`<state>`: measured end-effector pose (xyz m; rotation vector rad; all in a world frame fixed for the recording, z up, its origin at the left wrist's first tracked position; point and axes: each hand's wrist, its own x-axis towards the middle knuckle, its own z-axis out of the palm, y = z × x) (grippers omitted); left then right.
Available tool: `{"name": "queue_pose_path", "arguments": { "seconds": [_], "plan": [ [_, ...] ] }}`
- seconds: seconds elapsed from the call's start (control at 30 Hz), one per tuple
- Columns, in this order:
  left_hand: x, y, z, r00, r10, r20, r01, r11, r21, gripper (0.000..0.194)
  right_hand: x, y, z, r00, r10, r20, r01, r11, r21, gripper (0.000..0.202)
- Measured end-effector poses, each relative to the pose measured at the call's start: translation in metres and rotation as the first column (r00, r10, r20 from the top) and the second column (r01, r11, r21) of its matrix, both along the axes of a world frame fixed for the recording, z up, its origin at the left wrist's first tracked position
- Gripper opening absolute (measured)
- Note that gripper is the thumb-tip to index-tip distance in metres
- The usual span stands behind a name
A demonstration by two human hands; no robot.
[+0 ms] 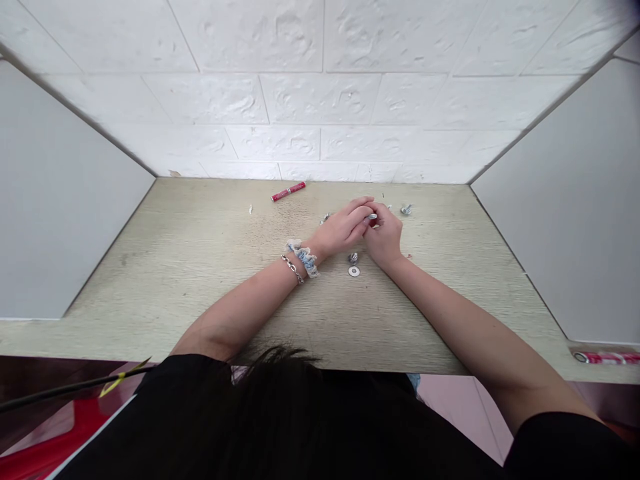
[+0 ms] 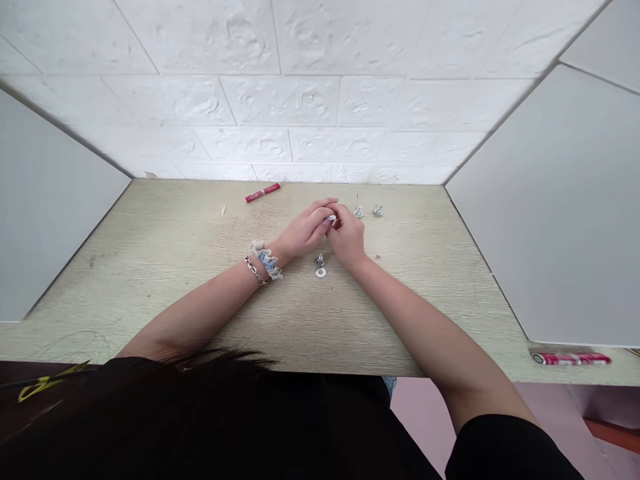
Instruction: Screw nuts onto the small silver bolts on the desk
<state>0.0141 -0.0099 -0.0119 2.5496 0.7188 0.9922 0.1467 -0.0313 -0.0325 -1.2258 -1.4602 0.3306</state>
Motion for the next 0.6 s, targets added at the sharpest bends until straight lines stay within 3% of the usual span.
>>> {"name": "queue_pose_path", "arguments": {
  "seconds": [0.13, 0.27, 0.6],
  "plan": [
    [0.0006, 0.0023, -0.0032, 1.0, 0.021, 0.015, -0.021, 0.998, 0.059, 0.029, -0.0013, -0.0007, 0.0013, 1.0, -0.006, 0.0, 0.006, 1.0, 0.007, 0.021],
    [-0.0002, 0.004, -0.0035, 0.988, 0.146, 0.058, -0.152, 0.98, 0.129, 0.033, -0.0033, -0.0003, 0.0006, 0.998, 0.015, -0.066, -0.013, 1.0, 0.029, 0.022],
    [-0.0015, 0.0043, -0.0038, 0.965, 0.232, 0.12, -0.244, 0.965, 0.094, 0.039, -0.0049, 0.0007, -0.0028, 0.987, 0.063, -0.145, -0.056, 0.997, 0.054, 0.025]
  ]
}}
